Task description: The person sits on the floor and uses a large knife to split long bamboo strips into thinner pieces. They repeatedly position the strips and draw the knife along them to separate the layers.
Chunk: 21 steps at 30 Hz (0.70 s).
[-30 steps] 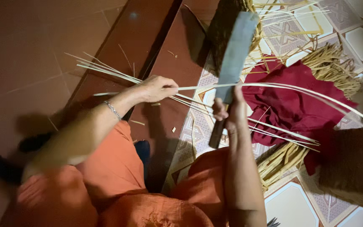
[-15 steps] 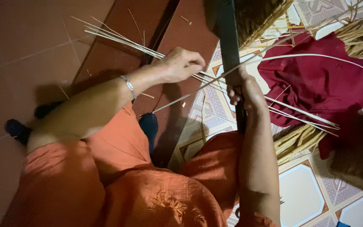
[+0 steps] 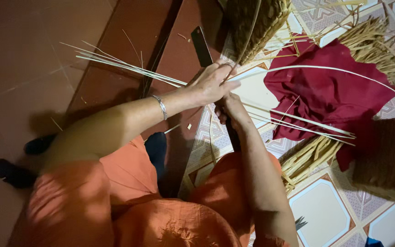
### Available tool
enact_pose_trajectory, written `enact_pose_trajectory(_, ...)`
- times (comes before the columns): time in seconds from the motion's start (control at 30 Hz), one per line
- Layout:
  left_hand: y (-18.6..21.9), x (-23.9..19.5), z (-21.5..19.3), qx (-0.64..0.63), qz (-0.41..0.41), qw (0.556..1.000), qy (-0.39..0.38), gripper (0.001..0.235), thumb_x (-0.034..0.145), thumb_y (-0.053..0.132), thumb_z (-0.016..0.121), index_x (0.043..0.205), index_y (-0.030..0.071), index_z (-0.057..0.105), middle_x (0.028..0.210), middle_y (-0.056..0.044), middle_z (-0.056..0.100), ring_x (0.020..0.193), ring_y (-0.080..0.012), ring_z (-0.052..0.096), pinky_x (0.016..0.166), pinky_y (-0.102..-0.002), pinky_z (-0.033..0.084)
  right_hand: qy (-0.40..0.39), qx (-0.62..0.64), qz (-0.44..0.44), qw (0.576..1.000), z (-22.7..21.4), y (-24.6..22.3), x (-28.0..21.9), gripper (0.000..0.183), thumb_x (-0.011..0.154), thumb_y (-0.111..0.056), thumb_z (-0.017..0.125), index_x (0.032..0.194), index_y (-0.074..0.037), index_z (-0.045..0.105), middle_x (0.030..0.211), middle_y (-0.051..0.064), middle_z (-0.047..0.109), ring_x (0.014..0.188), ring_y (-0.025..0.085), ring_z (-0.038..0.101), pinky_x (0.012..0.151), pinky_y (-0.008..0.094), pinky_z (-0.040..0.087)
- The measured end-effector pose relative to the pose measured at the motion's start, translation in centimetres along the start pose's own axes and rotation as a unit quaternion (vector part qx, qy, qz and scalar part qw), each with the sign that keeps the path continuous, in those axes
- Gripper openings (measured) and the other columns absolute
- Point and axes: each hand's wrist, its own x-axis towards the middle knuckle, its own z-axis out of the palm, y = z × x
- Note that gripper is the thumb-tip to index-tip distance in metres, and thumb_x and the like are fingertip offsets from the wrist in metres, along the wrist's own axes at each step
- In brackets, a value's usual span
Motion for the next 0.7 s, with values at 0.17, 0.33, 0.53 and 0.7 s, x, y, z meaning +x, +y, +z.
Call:
enact_pose_trajectory(0.17, -2.4, -0.3, 0.5, -0.159, -0.237, 0.957, -0.043, 0.027, 0.107, 0.026, 0.049, 0.103, 0.005, 0.066, 0.097, -0.009, 0.066, 0.082, -0.0156, 0.071, 0.067, -0.029, 0.060, 0.055, -0.005, 0.020, 0.998, -0.2, -1.2, -0.8, 0.060, 0.100, -0.065, 0.039, 0.085, -0.011, 0.059, 0.055, 0.006, 0.050, 0.036, 0.015, 0.039, 0.033, 0.032, 0.035)
enact_pose_trajectory(0.33, -3.9, -3.4, -0.8, -0.302, -0.290, 0.907, 0.051, 0.033, 0.108, 0.028, 0.043, 0.109, 0.004, 0.066, 0.102, -0.010, 0.073, 0.089, -0.0187, 0.076, 0.075, -0.031, 0.061, 0.072, 0.031, 0.040, 0.996, -1.1, -0.8, -0.6, 0.060, 0.101, -0.066, 0.039, 0.088, -0.009, 0.058, 0.053, 0.006, 0.048, 0.036, 0.016, 0.038, 0.033, 0.033, 0.033)
enact_pose_trajectory(0.53, -5.7, -7.9, -3.5, -0.379, -0.310, 0.861, 0.140, 0.034, 0.108, 0.030, 0.046, 0.111, 0.001, 0.063, 0.107, -0.018, 0.076, 0.097, -0.0235, 0.077, 0.087, -0.037, 0.061, 0.017, 0.118, 0.048, 0.992, -3.3, 1.5, 0.4, 0.069, 0.099, -0.073, 0.032, 0.090, -0.011, 0.062, 0.053, 0.002, 0.042, 0.037, 0.013, 0.032, 0.037, 0.031, 0.030)
enact_pose_trajectory(0.7, -7.7, -12.6, -6.8, -0.415, -0.363, 0.809, 0.203, 0.038, 0.108, 0.037, 0.042, 0.112, 0.004, 0.061, 0.108, -0.020, 0.076, 0.094, -0.0262, 0.076, 0.084, -0.041, 0.063, 0.027, 0.178, 0.067, 0.981, -5.0, 5.0, 1.8, 0.068, 0.097, -0.078, 0.032, 0.081, -0.014, 0.048, 0.053, 0.001, 0.043, 0.038, 0.013, 0.031, 0.038, 0.031, 0.030)
